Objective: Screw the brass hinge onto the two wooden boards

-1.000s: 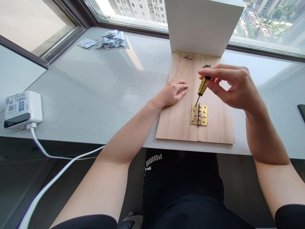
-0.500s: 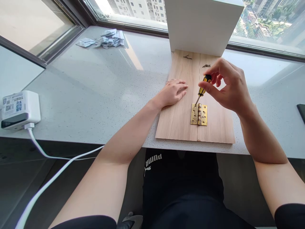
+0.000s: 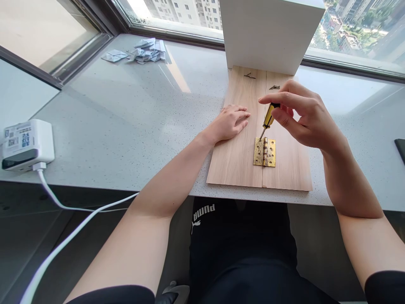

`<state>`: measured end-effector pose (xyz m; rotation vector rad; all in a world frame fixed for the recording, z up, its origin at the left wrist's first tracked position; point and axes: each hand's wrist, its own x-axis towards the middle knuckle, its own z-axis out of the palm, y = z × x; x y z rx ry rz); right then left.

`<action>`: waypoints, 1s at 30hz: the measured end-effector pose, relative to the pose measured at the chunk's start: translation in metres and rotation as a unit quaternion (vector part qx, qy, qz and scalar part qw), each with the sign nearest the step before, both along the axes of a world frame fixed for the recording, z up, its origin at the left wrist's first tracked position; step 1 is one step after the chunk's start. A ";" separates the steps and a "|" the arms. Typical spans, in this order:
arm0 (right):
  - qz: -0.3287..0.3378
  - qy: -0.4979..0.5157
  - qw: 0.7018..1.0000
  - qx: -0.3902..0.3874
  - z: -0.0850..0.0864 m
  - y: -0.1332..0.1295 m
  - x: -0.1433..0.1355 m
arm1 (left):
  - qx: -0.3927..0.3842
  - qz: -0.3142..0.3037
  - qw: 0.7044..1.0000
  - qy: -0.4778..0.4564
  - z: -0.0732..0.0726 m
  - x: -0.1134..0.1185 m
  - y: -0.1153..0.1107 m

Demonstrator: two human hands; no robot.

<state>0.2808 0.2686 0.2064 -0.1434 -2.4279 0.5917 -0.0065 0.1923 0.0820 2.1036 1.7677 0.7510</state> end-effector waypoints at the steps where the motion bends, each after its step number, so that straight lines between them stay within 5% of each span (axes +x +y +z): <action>1: 0.003 -0.002 1.000 -0.002 0.000 0.001 0.000 | 0.001 0.000 1.000 0.000 0.000 0.000 0.000; 14: -0.077 0.053 0.994 -0.052 -0.012 -0.003 -0.008 | 0.001 0.012 1.000 -0.011 0.001 0.000 0.000; 18: -0.086 0.052 0.994 -0.043 -0.013 -0.004 -0.008 | 0.050 -0.016 0.994 -0.099 0.010 0.010 -0.006; 24: -0.105 0.068 0.991 -0.046 -0.014 -0.006 -0.011 | 0.094 -0.116 0.945 -0.291 0.027 0.039 -0.019; 30: -0.100 0.063 0.992 -0.050 -0.017 -0.009 -0.015 | 0.091 -0.074 0.940 -0.320 0.031 0.056 -0.020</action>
